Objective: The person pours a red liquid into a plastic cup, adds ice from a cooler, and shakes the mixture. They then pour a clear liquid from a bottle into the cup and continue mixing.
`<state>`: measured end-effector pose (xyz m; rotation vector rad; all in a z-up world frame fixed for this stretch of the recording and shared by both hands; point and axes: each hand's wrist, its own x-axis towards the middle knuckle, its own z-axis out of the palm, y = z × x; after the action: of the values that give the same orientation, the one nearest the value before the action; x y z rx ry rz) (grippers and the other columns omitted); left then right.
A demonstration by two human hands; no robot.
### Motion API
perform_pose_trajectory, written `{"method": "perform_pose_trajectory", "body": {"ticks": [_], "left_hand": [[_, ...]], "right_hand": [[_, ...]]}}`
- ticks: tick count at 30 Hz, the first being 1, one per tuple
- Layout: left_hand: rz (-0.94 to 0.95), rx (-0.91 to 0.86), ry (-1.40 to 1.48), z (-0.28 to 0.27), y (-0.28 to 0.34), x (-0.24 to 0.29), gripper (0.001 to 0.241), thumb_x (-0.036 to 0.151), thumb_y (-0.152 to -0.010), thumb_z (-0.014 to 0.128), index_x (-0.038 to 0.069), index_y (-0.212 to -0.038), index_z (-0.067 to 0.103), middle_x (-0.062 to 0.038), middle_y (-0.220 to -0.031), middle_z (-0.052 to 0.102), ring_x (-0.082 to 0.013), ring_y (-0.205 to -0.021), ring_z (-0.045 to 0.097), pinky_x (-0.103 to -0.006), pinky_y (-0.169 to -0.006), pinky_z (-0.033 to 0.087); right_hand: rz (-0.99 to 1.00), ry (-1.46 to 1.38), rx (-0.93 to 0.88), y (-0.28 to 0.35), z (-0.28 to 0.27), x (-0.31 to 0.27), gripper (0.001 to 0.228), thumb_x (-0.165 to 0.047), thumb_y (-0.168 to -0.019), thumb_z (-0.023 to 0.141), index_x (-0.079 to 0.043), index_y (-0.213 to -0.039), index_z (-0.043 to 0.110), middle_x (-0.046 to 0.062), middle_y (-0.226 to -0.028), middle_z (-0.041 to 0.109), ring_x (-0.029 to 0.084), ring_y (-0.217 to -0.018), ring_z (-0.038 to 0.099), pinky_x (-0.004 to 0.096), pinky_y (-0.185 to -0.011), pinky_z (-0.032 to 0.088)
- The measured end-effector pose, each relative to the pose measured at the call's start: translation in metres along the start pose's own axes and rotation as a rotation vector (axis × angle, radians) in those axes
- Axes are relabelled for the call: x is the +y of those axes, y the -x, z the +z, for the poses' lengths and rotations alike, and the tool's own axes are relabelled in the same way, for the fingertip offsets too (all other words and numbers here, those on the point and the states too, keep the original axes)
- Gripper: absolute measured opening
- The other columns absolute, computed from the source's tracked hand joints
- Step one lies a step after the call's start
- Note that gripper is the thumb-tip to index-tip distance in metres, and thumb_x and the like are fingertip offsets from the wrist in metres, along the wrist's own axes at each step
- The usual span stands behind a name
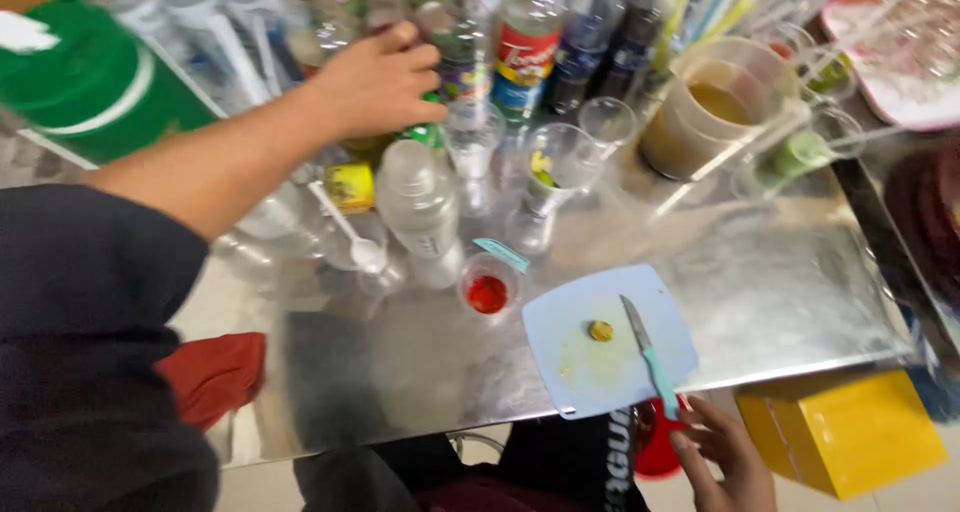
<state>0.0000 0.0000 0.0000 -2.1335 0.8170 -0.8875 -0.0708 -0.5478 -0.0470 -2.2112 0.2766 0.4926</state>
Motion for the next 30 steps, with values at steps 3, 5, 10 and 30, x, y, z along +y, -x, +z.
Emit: {"method": "perform_pose_trajectory", "body": {"ticks": [3, 5, 10, 30], "left_hand": [[0.047, -0.076, -0.018, 0.004, 0.004, -0.003, 0.028, 0.021, -0.083, 0.079, 0.037, -0.076, 0.056, 0.011, -0.068, 0.058, -0.0177, -0.093, 0.051, -0.0367, -0.097, 0.037], [0.068, -0.167, -0.031, 0.006, 0.009, -0.002, 0.029, 0.024, -0.08, 0.082, 0.041, -0.079, 0.057, 0.013, -0.073, 0.062, -0.0173, -0.1, 0.051, -0.0371, -0.098, 0.034], [0.132, -0.405, 0.004, 0.003, 0.015, -0.004, 0.031, 0.02, -0.083, 0.079, 0.042, -0.087, 0.057, 0.012, -0.082, 0.07, -0.0187, -0.111, 0.053, -0.0383, -0.099, 0.033], [-0.054, -0.28, -0.156, -0.076, 0.02, -0.08, 0.009, 0.035, -0.092, 0.065, 0.032, -0.093, 0.056, 0.012, -0.086, 0.058, -0.0086, -0.09, 0.066, -0.0312, -0.098, 0.046]], "right_hand": [[-0.047, 0.041, -0.032, -0.005, -0.003, 0.008, 0.051, -0.015, -0.086, 0.072, -0.008, -0.136, 0.067, 0.014, -0.121, 0.077, 0.029, -0.106, 0.074, 0.041, -0.092, 0.058], [-0.094, 0.041, -0.033, -0.012, -0.004, 0.02, 0.05, -0.016, -0.086, 0.071, -0.009, -0.135, 0.068, 0.012, -0.121, 0.077, 0.026, -0.107, 0.073, 0.039, -0.091, 0.058], [-0.169, 0.048, -0.054, -0.013, -0.006, 0.019, 0.047, -0.017, -0.086, 0.07, -0.01, -0.133, 0.069, 0.01, -0.119, 0.079, 0.021, -0.104, 0.075, 0.035, -0.09, 0.059], [-0.199, -0.022, 0.099, 0.017, 0.002, -0.004, 0.038, -0.012, -0.089, 0.073, -0.002, -0.125, 0.072, 0.017, -0.116, 0.077, 0.03, -0.101, 0.074, 0.041, -0.09, 0.059]]}}
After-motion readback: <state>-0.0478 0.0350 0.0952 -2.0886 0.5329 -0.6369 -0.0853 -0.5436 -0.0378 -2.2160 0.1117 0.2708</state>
